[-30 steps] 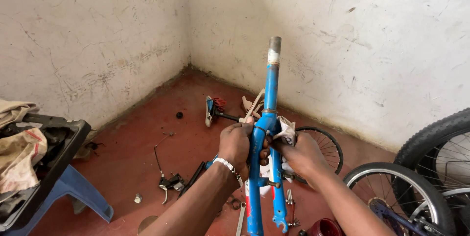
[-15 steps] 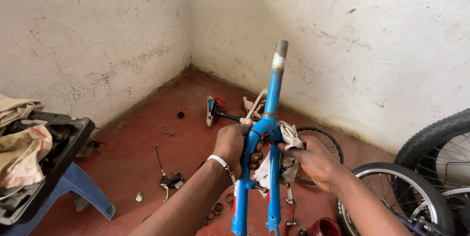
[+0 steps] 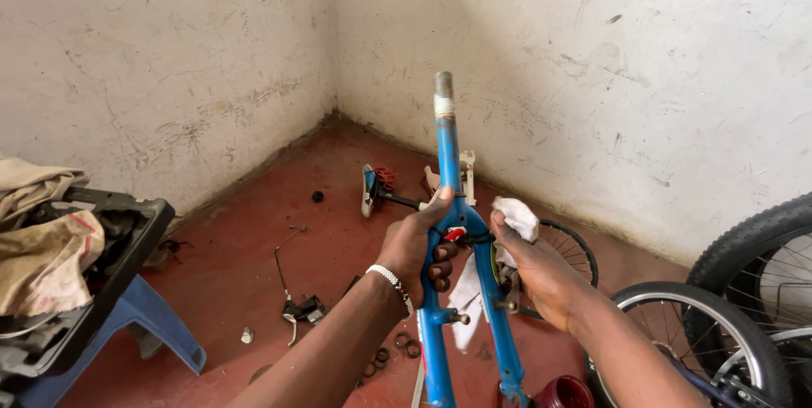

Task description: Cleaning and inspecting a bicycle fork using a cloth and a screwdriver

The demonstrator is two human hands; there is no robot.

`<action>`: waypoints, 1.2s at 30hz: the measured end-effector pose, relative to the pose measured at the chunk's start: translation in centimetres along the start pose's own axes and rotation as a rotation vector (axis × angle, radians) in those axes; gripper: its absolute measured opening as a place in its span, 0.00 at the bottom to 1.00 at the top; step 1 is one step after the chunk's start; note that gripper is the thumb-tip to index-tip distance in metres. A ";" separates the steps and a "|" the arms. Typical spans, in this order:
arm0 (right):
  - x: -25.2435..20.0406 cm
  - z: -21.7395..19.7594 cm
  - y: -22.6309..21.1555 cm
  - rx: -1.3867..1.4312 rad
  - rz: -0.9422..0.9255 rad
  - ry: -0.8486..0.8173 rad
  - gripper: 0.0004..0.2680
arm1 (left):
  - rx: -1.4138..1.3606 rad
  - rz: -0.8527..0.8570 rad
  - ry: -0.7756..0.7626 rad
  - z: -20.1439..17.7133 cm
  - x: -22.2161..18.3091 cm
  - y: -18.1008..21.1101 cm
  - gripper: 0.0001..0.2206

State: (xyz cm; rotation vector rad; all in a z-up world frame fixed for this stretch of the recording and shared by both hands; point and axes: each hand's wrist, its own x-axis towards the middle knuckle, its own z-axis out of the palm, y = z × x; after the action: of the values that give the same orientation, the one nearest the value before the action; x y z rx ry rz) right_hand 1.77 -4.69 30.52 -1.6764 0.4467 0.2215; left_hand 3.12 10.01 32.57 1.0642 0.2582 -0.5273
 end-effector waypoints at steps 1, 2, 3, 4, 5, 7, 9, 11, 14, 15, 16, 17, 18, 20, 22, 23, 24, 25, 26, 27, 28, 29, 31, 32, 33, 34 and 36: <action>-0.5 0.4 -0.3 -0.002 0.001 -0.003 0.34 | -0.002 0.000 0.003 -0.3 0.7 -0.4 0.18; -1.0 0.7 -0.6 0.071 0.008 -0.053 0.37 | -0.021 -0.013 0.035 -0.4 1.4 -0.8 0.16; -1.5 1.0 -0.9 0.145 0.016 -0.103 0.41 | -0.040 -0.026 0.067 -0.6 2.1 -1.3 0.21; -2.1 1.4 -1.4 0.146 0.021 -0.104 0.41 | -0.039 -0.030 0.070 -0.7 2.3 -1.4 0.21; -2.7 1.7 -1.8 0.250 0.050 -0.077 0.34 | -0.055 -0.034 0.080 -0.9 2.6 -1.5 0.20; -1.2 1.2 -0.6 0.354 0.082 -0.049 0.31 | -0.069 -0.041 0.091 -1.1 3.0 -1.8 0.20; 2.7 -0.2 2.8 0.131 0.042 0.021 0.16 | -0.038 -0.017 0.134 -1.2 3.4 -2.3 0.16; 3.1 0.9 4.1 0.113 0.091 0.075 0.18 | 0.125 0.003 0.213 -2.0 5.2 -3.9 0.18; 5.9 1.6 8.6 0.092 0.139 0.159 0.16 | 0.235 -0.022 0.280 -3.8 8.1 -7.6 0.16; 7.2 1.6 10.7 0.085 0.135 0.190 0.11 | 0.175 -0.062 0.271 -4.4 9.1 -9.2 0.13; 7.7 1.9 12.6 0.085 0.146 0.185 0.11 | 0.176 -0.071 0.279 -5.7 11.4 -11.8 0.13; 8.3 2.2 14.6 0.068 0.156 0.188 0.09 | 0.288 -0.066 0.250 -7.0 13.7 -14.5 0.12; 8.7 2.4 16.7 0.049 0.169 0.189 0.08 | 0.397 -0.064 0.223 -8.3 15.9 -17.3 0.13; 11.5 1.9 24.5 0.074 0.093 0.238 0.07 | 0.409 -0.045 0.351 -10.2 18.9 -23.7 0.13; 14.8 1.2 31.3 0.100 0.002 0.278 0.09 | 0.419 -0.008 0.486 -11.9 22.3 -29.1 0.15; 16.6 0.5 34.3 -0.045 0.100 0.338 0.09 | 0.418 -0.026 0.517 -12.5 24.0 -31.6 0.15; 16.7 -0.3 38.7 -0.192 0.226 0.404 0.14 | 0.425 -0.077 0.543 -13.3 24.4 -35.5 0.16; 17.5 -0.2 41.4 -0.197 0.254 0.393 0.14 | 0.429 -0.106 0.555 -13.8 23.2 -35.8 0.16; 18.5 -0.8 43.9 -0.061 0.339 0.425 0.19 | 0.407 -0.160 0.522 -13.6 22.6 -35.9 0.16; 19.5 -1.4 46.3 0.078 0.420 0.458 0.25 | 0.383 -0.214 0.491 -13.4 22.0 -35.9 0.17; 19.5 -1.5 47.2 0.076 0.430 0.455 0.25 | 0.384 -0.223 0.496 -14.1 24.2 -39.1 0.17; 19.5 -1.6 47.9 -0.137 0.380 0.481 0.26 | 0.367 -0.148 0.508 -14.9 26.3 -42.3 0.18; 18.1 -1.1 48.7 -0.352 0.356 0.484 0.30 | 0.358 -0.106 0.534 -15.6 25.9 -45.0 0.19; 17.9 -0.9 48.0 -0.227 0.505 0.480 0.23 | 0.460 -0.161 0.499 -15.0 24.5 -43.8 0.22; 17.6 -0.8 47.1 -0.098 0.652 0.473 0.22 | 0.561 -0.216 0.460 -14.3 23.2 -42.5 0.25; 20.5 -1.8 53.0 -0.098 0.655 0.472 0.22 | 0.563 -0.219 0.461 -13.8 22.4 -41.9 0.25; 24.2 -4.5 64.4 -0.723 0.381 0.256 0.22 | 0.601 -0.233 0.505 -12.5 20.5 -40.5 0.10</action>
State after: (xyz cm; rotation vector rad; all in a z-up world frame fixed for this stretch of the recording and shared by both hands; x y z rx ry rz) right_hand -3.40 -19.58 -36.63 -2.3275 0.9631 0.4932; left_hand -0.23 -0.14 -13.26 1.7650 0.7037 -0.5513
